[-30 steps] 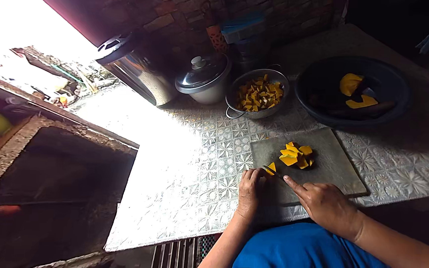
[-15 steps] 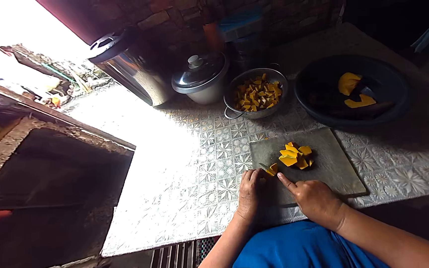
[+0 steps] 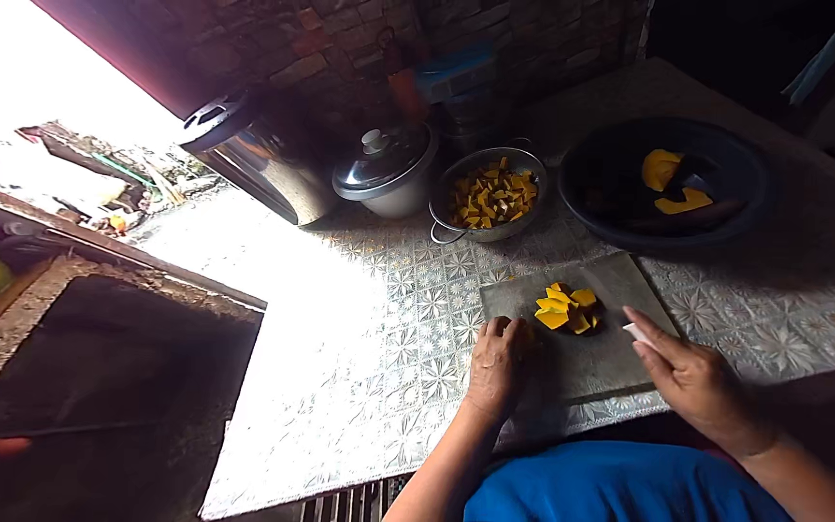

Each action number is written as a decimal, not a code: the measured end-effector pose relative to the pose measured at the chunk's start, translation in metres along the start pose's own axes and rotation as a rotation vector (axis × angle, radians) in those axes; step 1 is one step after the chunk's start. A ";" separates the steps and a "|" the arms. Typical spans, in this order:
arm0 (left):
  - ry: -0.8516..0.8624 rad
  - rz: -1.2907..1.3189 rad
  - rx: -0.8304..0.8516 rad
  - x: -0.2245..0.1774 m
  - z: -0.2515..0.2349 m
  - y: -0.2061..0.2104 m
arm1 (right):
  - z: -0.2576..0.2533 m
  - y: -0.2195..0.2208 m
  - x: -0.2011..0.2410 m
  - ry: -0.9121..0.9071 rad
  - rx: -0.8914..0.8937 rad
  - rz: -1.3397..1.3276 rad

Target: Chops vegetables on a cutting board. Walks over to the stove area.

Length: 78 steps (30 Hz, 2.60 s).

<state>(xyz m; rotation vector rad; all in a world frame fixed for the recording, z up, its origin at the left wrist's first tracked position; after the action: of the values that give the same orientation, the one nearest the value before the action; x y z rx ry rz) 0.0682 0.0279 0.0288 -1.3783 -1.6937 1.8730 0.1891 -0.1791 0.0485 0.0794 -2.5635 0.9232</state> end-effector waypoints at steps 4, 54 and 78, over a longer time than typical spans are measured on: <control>-0.089 -0.072 0.281 -0.005 -0.012 0.010 | 0.018 -0.019 -0.029 0.067 -0.076 0.093; -0.095 0.050 0.316 -0.014 -0.038 0.004 | 0.035 -0.011 -0.041 0.101 -0.128 0.142; 0.067 -0.066 0.207 -0.027 -0.029 0.001 | 0.037 -0.010 -0.043 0.117 -0.121 0.128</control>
<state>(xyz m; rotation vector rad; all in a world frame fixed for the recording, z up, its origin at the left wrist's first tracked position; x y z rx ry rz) 0.1047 0.0265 0.0444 -1.2737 -1.4492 1.8832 0.2168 -0.2139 0.0114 -0.1698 -2.5321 0.7899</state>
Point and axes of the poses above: each hand's wrist, its own z-axis away from the middle knuckle, its own y-axis out of the palm, x = y × z, the point moved 9 cm from there along -z, towards the middle knuckle, and after that the axes turned 14 degrees about -y, right-handed, at the moved point
